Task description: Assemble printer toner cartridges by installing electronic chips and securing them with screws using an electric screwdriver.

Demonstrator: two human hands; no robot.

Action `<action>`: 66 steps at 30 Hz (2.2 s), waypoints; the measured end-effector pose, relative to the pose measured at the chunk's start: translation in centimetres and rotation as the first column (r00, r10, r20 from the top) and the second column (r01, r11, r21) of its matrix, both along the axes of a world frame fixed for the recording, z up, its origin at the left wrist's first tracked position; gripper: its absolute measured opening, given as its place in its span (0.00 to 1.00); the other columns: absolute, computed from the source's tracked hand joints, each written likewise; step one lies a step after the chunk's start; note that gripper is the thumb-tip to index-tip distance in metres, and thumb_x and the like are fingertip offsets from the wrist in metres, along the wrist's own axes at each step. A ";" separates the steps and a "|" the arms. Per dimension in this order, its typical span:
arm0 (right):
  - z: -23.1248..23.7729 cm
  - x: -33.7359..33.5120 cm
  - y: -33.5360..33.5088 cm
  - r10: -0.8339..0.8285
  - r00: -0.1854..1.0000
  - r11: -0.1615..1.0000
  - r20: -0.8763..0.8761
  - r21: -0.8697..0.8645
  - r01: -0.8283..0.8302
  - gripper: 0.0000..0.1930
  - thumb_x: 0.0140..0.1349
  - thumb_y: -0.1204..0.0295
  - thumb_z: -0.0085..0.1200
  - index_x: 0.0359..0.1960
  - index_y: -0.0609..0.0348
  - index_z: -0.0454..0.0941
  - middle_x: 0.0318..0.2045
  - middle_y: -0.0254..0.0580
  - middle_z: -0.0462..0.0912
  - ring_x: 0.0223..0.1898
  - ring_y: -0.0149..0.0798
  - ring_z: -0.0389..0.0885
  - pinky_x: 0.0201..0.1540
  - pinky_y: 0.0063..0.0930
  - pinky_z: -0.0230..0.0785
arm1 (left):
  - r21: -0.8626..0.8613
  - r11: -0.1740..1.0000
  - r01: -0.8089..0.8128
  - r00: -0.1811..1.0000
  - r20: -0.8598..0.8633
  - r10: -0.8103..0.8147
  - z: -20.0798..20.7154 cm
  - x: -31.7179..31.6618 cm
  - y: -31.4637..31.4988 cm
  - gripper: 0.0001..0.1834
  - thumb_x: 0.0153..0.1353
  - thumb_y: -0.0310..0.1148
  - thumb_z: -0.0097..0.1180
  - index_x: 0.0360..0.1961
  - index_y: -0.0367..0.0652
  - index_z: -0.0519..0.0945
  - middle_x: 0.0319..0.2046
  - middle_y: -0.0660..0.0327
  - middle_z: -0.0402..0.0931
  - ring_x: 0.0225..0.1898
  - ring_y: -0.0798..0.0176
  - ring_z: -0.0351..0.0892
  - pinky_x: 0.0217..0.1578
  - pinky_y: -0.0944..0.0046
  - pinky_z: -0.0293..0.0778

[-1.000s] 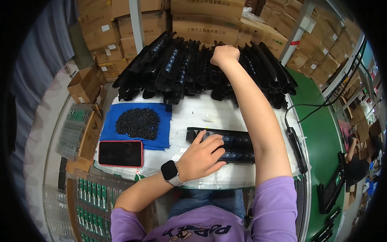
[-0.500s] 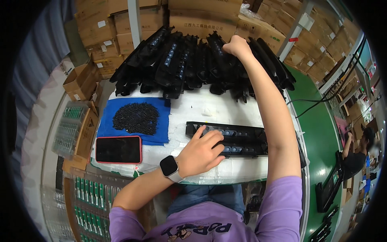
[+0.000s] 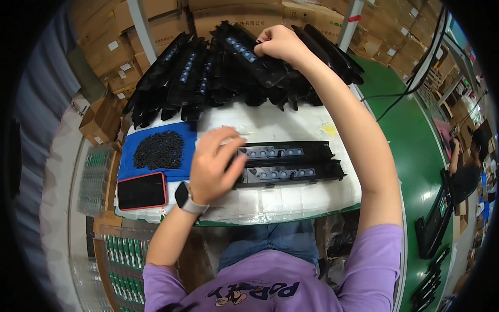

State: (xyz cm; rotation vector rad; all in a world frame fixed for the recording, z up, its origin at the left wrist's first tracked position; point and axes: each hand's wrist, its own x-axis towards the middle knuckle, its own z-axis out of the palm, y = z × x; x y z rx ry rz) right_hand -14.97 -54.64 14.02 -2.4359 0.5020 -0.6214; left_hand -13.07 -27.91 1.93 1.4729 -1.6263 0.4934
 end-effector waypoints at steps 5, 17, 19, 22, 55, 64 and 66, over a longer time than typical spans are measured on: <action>-0.2 -0.9 -0.3 0.076 0.994 0.983 0.083 0.163 -0.089 0.11 0.43 0.75 0.57 0.30 0.64 0.78 0.24 0.35 0.78 0.25 0.25 0.74 0.29 0.18 0.67 | -0.085 0.981 -0.176 0.980 0.076 0.183 1.7 1.6 -2.3 0.17 0.46 0.25 0.59 0.40 0.35 0.75 0.40 0.51 0.73 0.43 0.49 0.73 0.44 0.55 0.68; -1.5 -2.1 -0.9 0.055 0.936 0.772 0.347 0.579 -0.260 0.08 0.47 0.75 0.56 0.31 0.60 0.77 0.26 0.32 0.78 0.28 0.24 0.75 0.32 0.16 0.67 | 0.075 0.876 0.476 -0.022 -0.995 0.097 0.6 3.9 -13.6 0.17 0.65 0.39 0.44 0.48 0.39 0.70 0.40 0.57 0.77 0.41 0.59 0.80 0.36 0.63 0.74; -0.6 -2.7 -0.4 0.082 0.904 0.760 0.419 0.561 -0.329 0.10 0.47 0.77 0.58 0.33 0.63 0.77 0.27 0.36 0.80 0.27 0.27 0.77 0.31 0.19 0.69 | 0.082 0.899 0.431 0.003 -0.996 0.090 0.7 3.0 -13.6 0.15 0.64 0.36 0.45 0.47 0.39 0.70 0.39 0.58 0.77 0.40 0.62 0.79 0.34 0.64 0.72; 0.1 -3.1 -0.4 0.089 0.903 0.771 0.421 0.544 -0.330 0.10 0.48 0.75 0.58 0.33 0.62 0.78 0.28 0.35 0.80 0.28 0.26 0.77 0.32 0.18 0.69 | 0.122 0.970 0.210 0.229 -0.971 0.073 1.3 2.2 -12.8 0.12 0.60 0.32 0.48 0.44 0.39 0.74 0.36 0.60 0.78 0.36 0.67 0.78 0.32 0.69 0.70; -0.8 -5.1 1.1 0.232 0.863 0.794 0.448 0.425 -0.434 0.10 0.51 0.73 0.54 0.36 0.60 0.79 0.29 0.29 0.80 0.33 0.21 0.76 0.40 0.15 0.65 | -0.610 0.758 0.230 -0.210 -0.792 -0.573 3.4 6.8 -10.2 0.12 0.64 0.40 0.51 0.41 0.43 0.73 0.41 0.61 0.77 0.45 0.63 0.74 0.49 0.55 0.68; -1.1 -12.8 0.7 0.097 0.863 0.855 0.496 0.402 -0.328 0.13 0.52 0.69 0.52 0.38 0.62 0.74 0.23 0.35 0.75 0.22 0.26 0.74 0.29 0.18 0.69 | -0.483 0.773 0.411 0.226 -0.767 -0.600 4.5 4.5 -7.7 0.15 0.62 0.32 0.54 0.48 0.37 0.70 0.45 0.60 0.75 0.47 0.66 0.74 0.51 0.64 0.69; -1.6 -14.7 -0.3 0.089 0.876 0.834 0.475 0.445 -0.326 0.13 0.52 0.71 0.53 0.39 0.62 0.75 0.26 0.32 0.77 0.26 0.23 0.75 0.31 0.15 0.67 | -0.342 0.851 0.398 0.577 -0.628 -0.522 4.7 3.6 -6.7 0.17 0.58 0.21 0.55 0.49 0.35 0.69 0.43 0.63 0.74 0.45 0.70 0.73 0.49 0.71 0.68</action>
